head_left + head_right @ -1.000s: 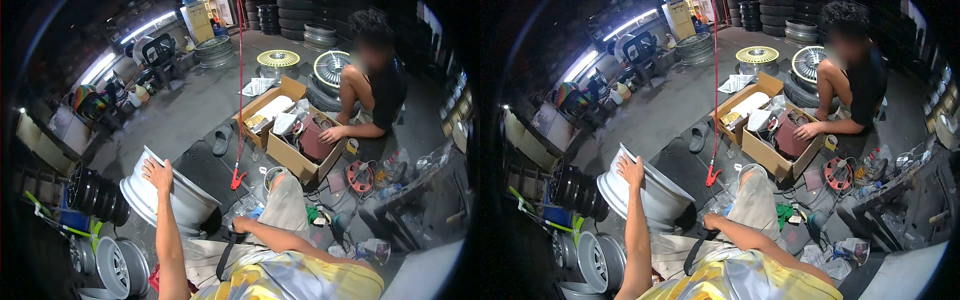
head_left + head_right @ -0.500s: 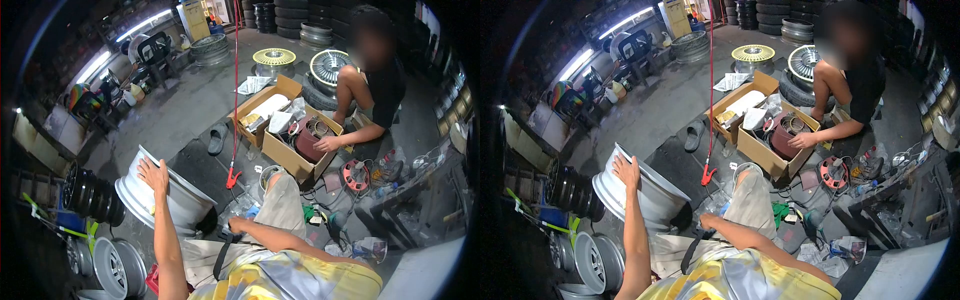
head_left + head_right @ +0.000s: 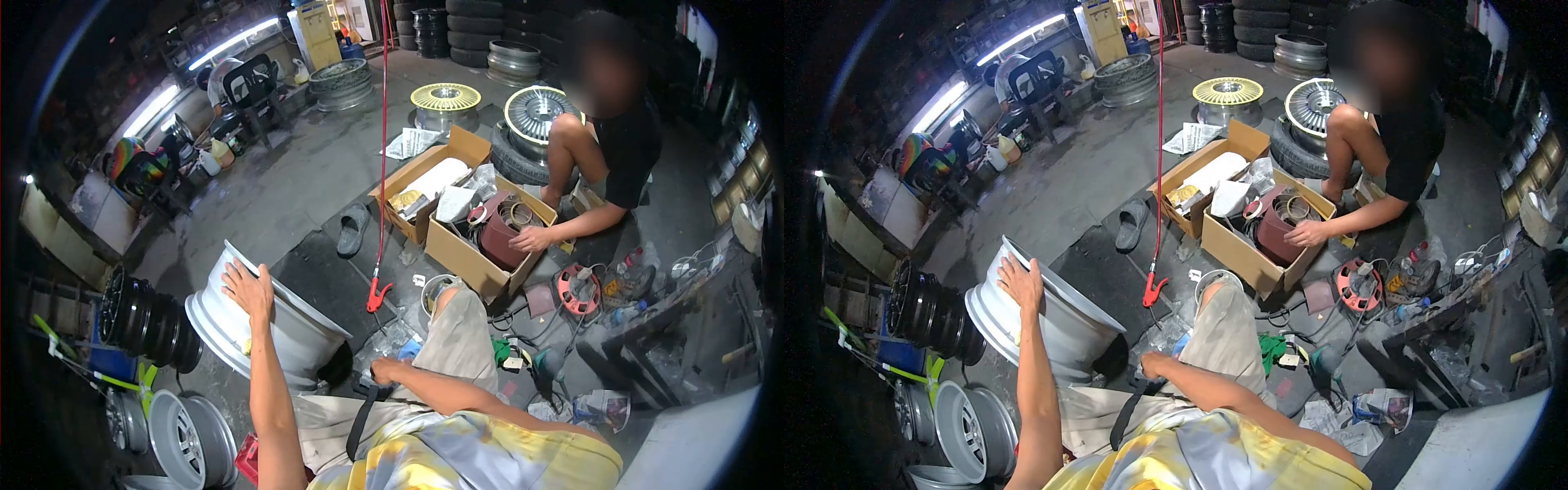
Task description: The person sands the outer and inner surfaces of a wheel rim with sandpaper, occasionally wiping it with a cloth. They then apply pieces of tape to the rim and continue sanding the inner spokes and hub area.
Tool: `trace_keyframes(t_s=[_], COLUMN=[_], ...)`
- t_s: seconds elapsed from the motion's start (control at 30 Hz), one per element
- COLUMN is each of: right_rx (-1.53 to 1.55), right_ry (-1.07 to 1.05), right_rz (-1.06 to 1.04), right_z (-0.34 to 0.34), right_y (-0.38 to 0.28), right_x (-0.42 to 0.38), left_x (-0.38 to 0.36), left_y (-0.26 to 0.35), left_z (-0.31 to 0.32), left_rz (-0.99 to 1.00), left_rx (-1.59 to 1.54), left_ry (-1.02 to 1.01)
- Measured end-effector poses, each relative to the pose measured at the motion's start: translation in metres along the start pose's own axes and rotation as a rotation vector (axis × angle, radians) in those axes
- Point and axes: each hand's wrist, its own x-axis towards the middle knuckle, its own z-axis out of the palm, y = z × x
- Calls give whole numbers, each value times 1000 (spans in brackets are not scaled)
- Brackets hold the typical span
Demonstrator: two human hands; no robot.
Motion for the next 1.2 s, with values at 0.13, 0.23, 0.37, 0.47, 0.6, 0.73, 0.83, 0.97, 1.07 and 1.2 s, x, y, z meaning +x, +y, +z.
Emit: trace_keyframes(t_s=[0.13,0.23,0.37,0.47,0.6,0.73,0.83,0.97,1.07,1.2], right_rx=[14,-11,-13,-21,38,78,108,90,97,62], right_ry=[2,1,57,49,13,-2,26,17,1,31], right_rz=[-8,-41,-47,-53,-34,-13,38,15,25,28], right_z=[8,11,1,14,26,13,11,19,17,12], right_y=[6,9,2,9,19,11,10,16,16,9], right_x=[14,24,1,24,43,23,16,33,33,19], left_x=[0,-1,0,-2,-1,-3,-3,-2,-2,-3], left_y=[1,1,0,1,2,2,2,1,1,2], left_z=[-1,0,0,-2,-2,-1,1,1,1,0], left_rz=[-9,-11,-4,-7,-7,-13,-5,-1,2,6], left_rx=[21,38,-21,-30,-48,-62,-29,-36,-24,-36], left_ry=[-7,-5,-4,-1,11,36,54,61,55,74])
